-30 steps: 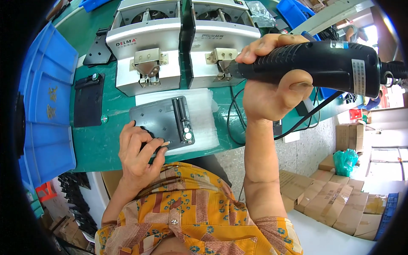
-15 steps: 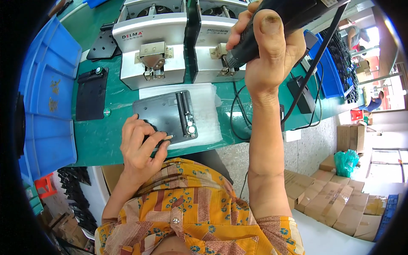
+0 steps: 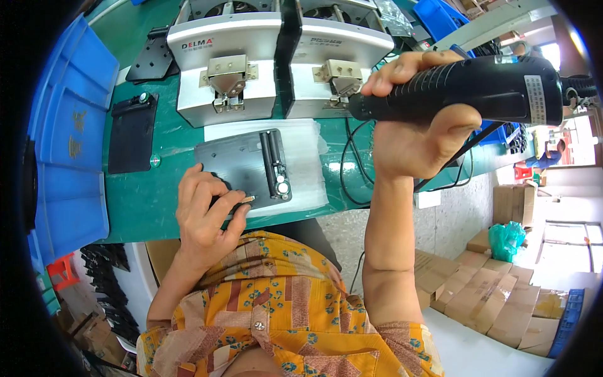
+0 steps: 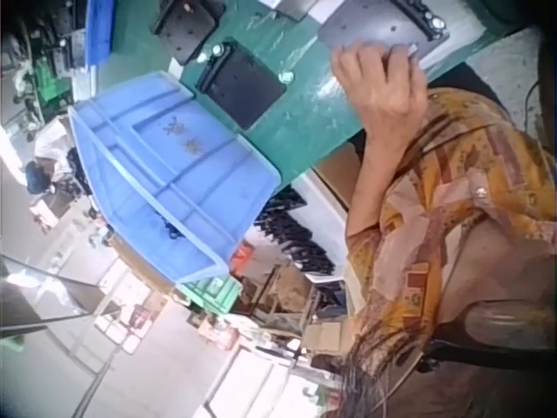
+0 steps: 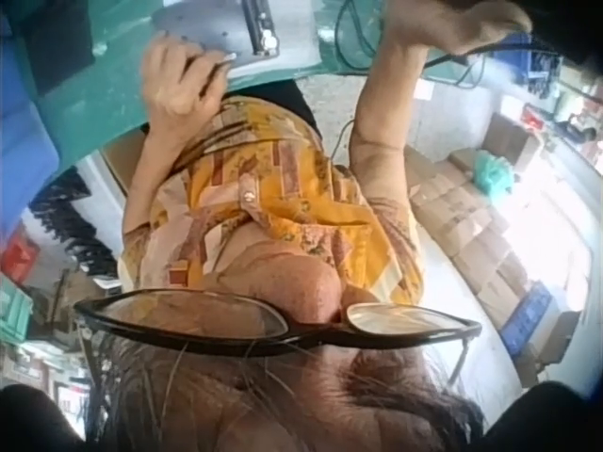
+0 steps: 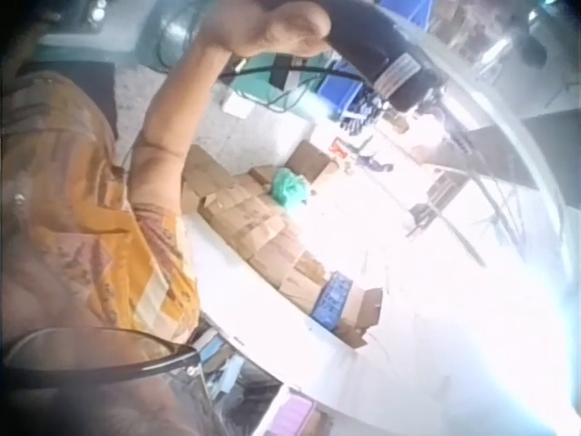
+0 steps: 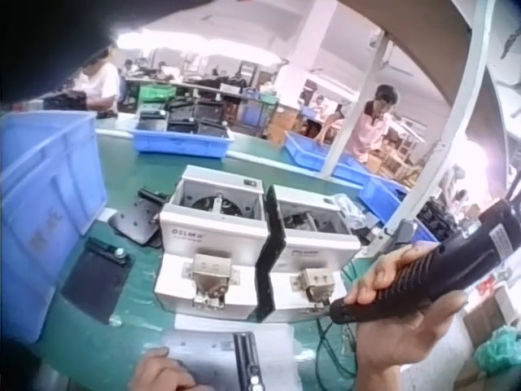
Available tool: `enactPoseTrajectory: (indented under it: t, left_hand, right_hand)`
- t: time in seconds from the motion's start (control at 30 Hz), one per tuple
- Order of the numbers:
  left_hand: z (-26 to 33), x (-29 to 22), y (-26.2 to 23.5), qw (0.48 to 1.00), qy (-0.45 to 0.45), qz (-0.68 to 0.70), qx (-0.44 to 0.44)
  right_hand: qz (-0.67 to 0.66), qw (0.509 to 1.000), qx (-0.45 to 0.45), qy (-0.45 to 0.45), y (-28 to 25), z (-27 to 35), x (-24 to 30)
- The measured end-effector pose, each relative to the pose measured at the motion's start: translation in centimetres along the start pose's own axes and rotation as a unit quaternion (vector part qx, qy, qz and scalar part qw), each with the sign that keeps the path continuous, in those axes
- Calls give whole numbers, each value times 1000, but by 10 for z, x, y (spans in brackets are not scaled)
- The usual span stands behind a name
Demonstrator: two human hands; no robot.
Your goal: The person attaches screws to black plastic device cases using an electric screwdriver at a factory workbench.
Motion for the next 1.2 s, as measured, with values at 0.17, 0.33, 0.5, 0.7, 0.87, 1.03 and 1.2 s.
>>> enactPoseTrajectory:
  t: [0.17,0.33,0.5,0.7,0.87,1.03,1.2]
  left_hand:
    - [-1,-2,1,1000,-3,-9,5]
    - [0,-3,2,1000,10,-15,6]
    - [-1,-2,1,1000,15,-17,8]
    - [-4,-1,1,1000,22,-21,5]
    - [-2,-2,2,1000,21,-21,1]
    - [1,-4,2,1000,17,-22,-4]
    - [1,-3,0,1000,0,-20,-3]
  right_hand:
    - [18,998,-25,-52,1,-13,-4]
    - [40,995,-10,-86,1,-17,-11]
    - [31,993,107,-36,-8,-21,-10]
    - [41,989,140,-11,-9,-30,-18]
    - [178,980,-82,34,29,-36,-5]
    - [220,966,-84,103,34,-34,3]
    - [-1,995,-69,78,9,-4,-2]
Point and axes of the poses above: each hand's wrist, its own z-axis away from the middle knuckle, its own y-axis out of the palm, x = y × z, the point moved 2 cm from there along -z, towards the middle knuckle, and after that the axes turned 8 degrees about y, right-handed, at the moved point
